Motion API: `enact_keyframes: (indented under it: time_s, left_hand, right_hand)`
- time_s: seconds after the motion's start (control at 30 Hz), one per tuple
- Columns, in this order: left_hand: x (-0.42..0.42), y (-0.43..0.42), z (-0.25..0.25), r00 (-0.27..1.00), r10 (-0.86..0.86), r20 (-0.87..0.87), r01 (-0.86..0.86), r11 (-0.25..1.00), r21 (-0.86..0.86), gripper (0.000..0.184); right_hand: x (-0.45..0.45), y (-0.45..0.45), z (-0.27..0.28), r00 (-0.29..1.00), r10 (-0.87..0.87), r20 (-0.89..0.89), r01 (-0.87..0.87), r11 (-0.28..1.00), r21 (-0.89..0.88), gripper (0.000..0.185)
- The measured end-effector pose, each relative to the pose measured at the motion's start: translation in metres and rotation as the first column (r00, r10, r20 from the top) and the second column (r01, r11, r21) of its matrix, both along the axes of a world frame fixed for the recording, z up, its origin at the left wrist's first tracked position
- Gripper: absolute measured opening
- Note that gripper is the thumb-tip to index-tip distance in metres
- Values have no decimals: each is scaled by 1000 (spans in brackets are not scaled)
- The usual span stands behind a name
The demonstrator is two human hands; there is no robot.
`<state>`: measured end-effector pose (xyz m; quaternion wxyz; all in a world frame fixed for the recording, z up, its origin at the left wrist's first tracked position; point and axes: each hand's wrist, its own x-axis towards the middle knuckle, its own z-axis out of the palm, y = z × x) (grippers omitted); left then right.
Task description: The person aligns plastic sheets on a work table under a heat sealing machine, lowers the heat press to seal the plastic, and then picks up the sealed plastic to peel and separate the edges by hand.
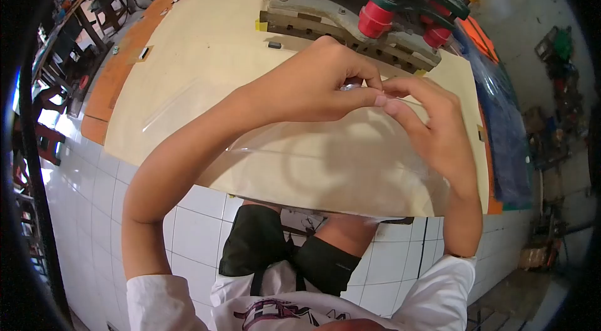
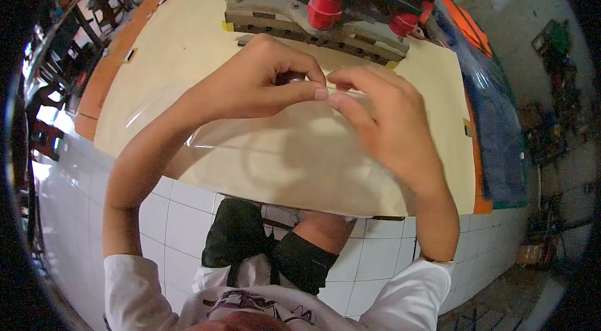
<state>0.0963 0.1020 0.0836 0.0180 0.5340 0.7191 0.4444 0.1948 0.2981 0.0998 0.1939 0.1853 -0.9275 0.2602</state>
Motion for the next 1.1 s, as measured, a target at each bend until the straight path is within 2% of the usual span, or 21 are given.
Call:
enact_keyframes:
  time_s: [0.03,0.1,0.13,0.2,0.33,0.4,0.5,0.57,0.63,0.67,0.77,0.9,1.1]
  left_hand:
    - [-2,0,-2,1000,-2,-4,2,1000,3,21]
    - [-10,-3,-9,999,25,-36,-22,997,70,20]
    - [-14,-7,-11,999,26,-39,-23,997,70,20]
    - [-23,-16,-15,988,110,109,-107,994,-33,19]
    - [-40,-29,-29,965,129,230,-125,992,-31,18]
    - [-42,-35,-31,908,81,410,-74,997,-33,15]
    - [-35,-42,-21,857,86,508,-84,996,-27,13]
    - [-35,-45,-20,846,75,527,-83,997,-9,12]
    - [-35,-47,-19,897,114,427,-136,991,22,13]
    - [-34,-48,-17,855,128,502,-149,989,3,13]
    - [-33,-47,-18,847,116,518,-152,988,28,12]
    - [-34,-49,-18,856,135,499,-157,988,2,12]
    - [-36,-46,-26,880,101,464,-156,984,82,14]
  right_hand:
    - [-1,-3,-2,1000,-2,-4,2,1000,3,20]
    - [-7,-5,-4,989,-78,129,97,984,-147,15]
    - [-11,-3,-7,989,-77,126,95,984,-148,15]
    - [-19,4,-15,991,-102,86,118,970,-211,13]
    - [-23,21,-27,984,-125,126,153,958,-244,13]
    - [-18,30,-32,988,-109,113,143,920,-364,16]
    - [-14,38,-31,980,-108,169,173,881,-441,17]
    - [-14,39,-31,982,-113,153,171,877,-449,17]
    - [-14,39,-31,984,-118,137,168,874,-456,18]
    - [-13,40,-30,987,-125,103,158,892,-424,19]
    - [-14,42,-30,991,-126,41,132,917,-377,20]
    - [-17,45,-34,994,-108,-10,98,932,-348,19]
    - [-20,49,-36,991,-86,-99,54,954,-294,20]
